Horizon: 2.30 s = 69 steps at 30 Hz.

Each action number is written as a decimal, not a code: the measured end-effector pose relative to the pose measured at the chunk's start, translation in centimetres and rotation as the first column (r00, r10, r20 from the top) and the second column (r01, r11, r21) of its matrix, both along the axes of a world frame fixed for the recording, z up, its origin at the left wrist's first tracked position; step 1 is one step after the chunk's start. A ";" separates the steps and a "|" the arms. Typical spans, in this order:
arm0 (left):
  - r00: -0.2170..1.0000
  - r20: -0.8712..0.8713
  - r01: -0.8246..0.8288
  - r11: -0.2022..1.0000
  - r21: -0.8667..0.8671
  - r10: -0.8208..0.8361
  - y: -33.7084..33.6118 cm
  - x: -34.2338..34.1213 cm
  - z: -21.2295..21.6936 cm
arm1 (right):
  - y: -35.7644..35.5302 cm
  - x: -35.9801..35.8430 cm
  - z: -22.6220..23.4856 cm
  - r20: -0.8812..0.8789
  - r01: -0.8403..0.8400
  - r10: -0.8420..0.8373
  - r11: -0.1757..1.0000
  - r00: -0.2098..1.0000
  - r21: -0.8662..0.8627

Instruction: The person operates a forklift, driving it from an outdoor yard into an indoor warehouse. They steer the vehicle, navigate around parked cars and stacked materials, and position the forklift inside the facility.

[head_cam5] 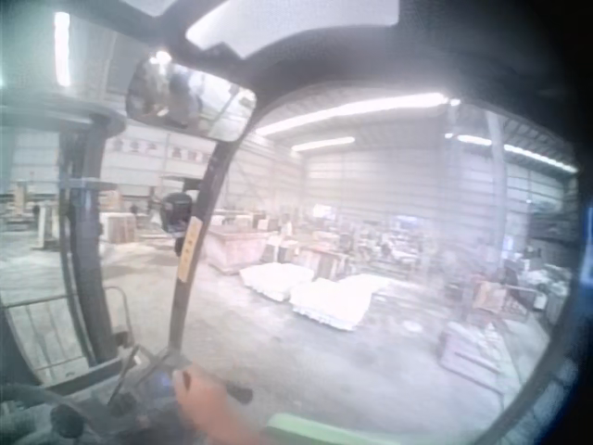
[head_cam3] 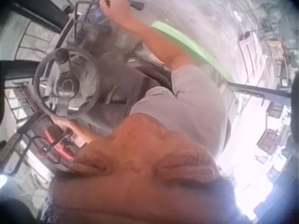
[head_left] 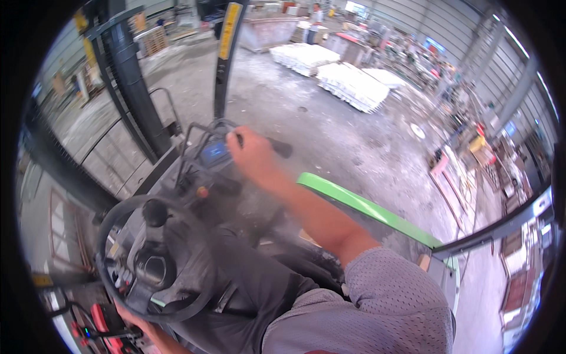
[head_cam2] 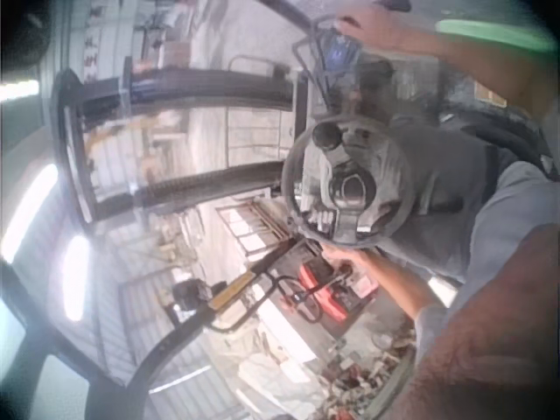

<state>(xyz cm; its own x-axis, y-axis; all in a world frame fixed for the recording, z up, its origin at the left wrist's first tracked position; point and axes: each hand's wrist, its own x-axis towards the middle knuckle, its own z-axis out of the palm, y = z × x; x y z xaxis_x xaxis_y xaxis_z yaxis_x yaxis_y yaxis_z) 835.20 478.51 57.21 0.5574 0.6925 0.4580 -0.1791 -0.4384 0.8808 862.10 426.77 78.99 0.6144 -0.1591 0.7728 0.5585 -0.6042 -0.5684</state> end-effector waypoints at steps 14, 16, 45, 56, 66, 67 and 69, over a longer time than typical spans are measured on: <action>0.997 0.041 -0.073 0.991 0.110 0.068 0.8 -1.4 -6.0 | -0.9 -2.1 -4.0 0.035 -0.010 0.004 0.987 0.999 0.157; 0.993 0.032 -0.117 0.993 0.009 0.116 0.8 -1.7 -6.0 | -1.1 -3.1 -3.9 0.050 -0.019 0.012 0.989 0.999 0.146; 0.897 -0.116 -0.429 0.903 0.008 0.427 -115.9 -68.4 30.8 | -94.6 -85.5 -3.2 -0.543 -0.703 0.539 0.697 0.643 -0.141; 0.913 -0.215 -0.358 0.934 -0.016 0.347 -90.0 -37.6 21.7 | -68.1 -55.2 -13.7 -0.608 -0.722 0.602 0.689 0.517 0.068; 0.915 -0.165 -0.374 0.927 -0.004 0.368 -82.9 -30.0 20.5 | -59.5 -47.6 -15.3 -0.626 -0.735 0.581 0.678 0.520 0.018; 0.917 -0.165 -0.371 0.928 -0.015 0.364 -82.2 -30.2 20.1 | -58.7 -47.9 -15.7 -0.632 -0.738 0.593 0.673 0.499 0.049; 0.919 -0.165 -0.367 0.930 -0.030 0.358 -81.0 -30.8 19.1 | -57.4 -48.8 -16.5 -0.617 -0.725 0.561 0.688 0.552 -0.022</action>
<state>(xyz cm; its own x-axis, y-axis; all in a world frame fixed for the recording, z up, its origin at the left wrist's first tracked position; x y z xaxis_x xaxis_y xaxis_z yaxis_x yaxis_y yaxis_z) 804.43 397.55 76.36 0.3234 0.8835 0.3390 0.1221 -0.3942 0.9109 813.31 369.39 62.50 0.7730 0.5903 0.2324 0.5117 -0.3634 -0.7785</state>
